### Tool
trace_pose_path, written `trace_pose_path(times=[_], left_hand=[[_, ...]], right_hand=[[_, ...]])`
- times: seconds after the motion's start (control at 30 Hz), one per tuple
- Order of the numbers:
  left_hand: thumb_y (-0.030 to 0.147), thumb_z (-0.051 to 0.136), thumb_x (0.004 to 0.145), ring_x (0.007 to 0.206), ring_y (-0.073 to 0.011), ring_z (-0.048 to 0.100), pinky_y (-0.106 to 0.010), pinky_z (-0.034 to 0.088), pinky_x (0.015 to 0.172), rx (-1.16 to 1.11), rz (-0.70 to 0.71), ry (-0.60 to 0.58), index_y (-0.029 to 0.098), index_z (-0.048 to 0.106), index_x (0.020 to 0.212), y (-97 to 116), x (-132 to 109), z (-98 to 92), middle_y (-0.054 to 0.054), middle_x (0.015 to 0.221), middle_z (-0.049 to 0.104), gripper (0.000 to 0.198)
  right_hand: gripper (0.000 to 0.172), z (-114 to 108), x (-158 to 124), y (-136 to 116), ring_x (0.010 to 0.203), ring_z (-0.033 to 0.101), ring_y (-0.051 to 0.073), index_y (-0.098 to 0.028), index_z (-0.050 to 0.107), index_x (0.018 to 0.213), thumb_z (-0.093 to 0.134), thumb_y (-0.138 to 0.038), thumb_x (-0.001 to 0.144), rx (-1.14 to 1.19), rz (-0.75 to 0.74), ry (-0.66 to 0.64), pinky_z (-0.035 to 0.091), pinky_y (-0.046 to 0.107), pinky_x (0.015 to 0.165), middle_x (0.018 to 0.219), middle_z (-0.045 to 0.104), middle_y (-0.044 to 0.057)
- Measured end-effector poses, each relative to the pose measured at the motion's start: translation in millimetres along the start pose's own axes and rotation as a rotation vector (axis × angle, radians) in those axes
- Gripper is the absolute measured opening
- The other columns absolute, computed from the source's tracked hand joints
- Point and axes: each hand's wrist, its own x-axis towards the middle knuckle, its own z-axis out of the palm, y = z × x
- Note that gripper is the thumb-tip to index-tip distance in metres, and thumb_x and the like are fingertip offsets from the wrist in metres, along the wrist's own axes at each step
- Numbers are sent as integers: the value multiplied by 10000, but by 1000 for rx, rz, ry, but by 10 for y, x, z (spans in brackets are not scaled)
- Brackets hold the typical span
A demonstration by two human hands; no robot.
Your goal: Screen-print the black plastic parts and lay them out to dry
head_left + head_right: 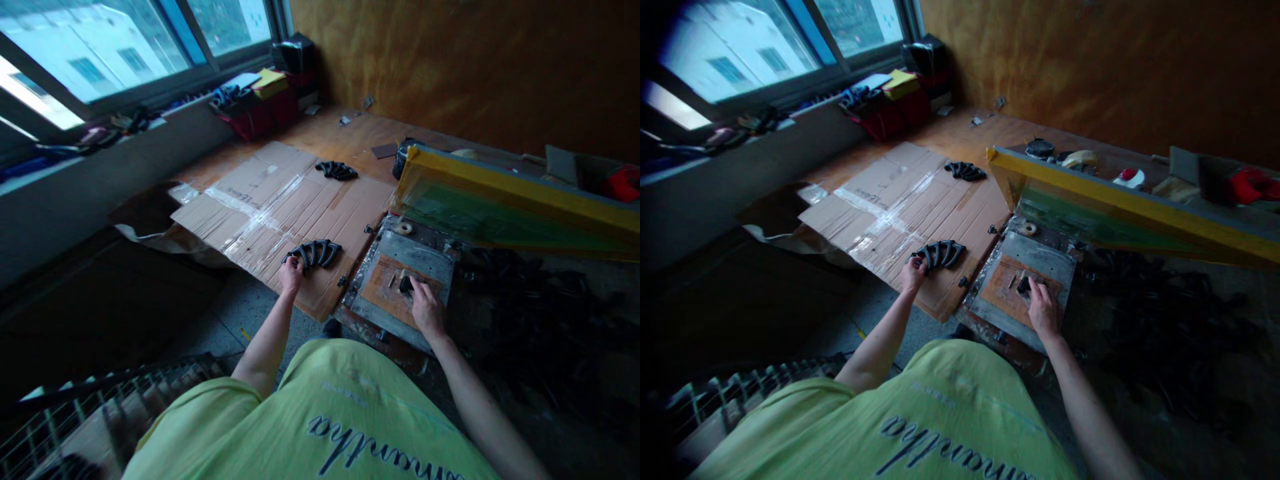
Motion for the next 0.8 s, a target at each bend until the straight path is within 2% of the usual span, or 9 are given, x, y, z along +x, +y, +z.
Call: trace_pose_path(times=[0.33, 0.5, 0.57, 0.7, 0.8], left_hand=[[324, 570, 906, 1036, -265, 678, -337, 498, 867, 39, 53, -61, 173, 702, 1215, 36, 100, -59, -133, 1098, 733, 368], [342, 552, 935, 1080, -247, 658, -329, 486, 914, 64, 125, -82, 195, 671, 1272, 27, 25, -120, -130, 1198, 691, 387], [405, 532, 951, 1092, -264, 644, -354, 485, 919, 102, 154, -50, 202, 651, 1310, 44, -65, -129, -143, 1221, 666, 429], [551, 508, 942, 1223, -326, 543, -447, 432, 1018, 237, 288, 122, 213, 639, 1339, 205, -296, -36, -166, 1341, 588, 538], [653, 549, 882, 1312, -367, 460, -536, 353, 1094, 280, 322, 112, 241, 603, 1397, 413, -416, 114, -167, 1474, 503, 662]], right_hand=[[426, 5, 6, 0, 982, 652, 249, -150, 586, 1384, 379, -227, 1019, 22, 5, 12, 520, 340, 816, 1078, 671, 129], [444, 10, 0, 6, 969, 657, 248, -143, 573, 1399, 367, -190, 1009, 12, 11, 1, 520, 338, 797, 1083, 672, 131], [436, 6, 1, -1, 952, 661, 247, -137, 575, 1396, 377, -215, 1016, 9, 17, 1, 517, 333, 778, 1084, 673, 133], [438, 6, -1, -14, 939, 664, 246, -133, 575, 1392, 368, -206, 1012, 32, 31, 7, 520, 334, 769, 1084, 675, 135], [444, 25, -10, 0, 952, 666, 255, -147, 562, 1403, 359, -206, 1013, 39, 19, 18, 527, 351, 786, 1099, 677, 131]])
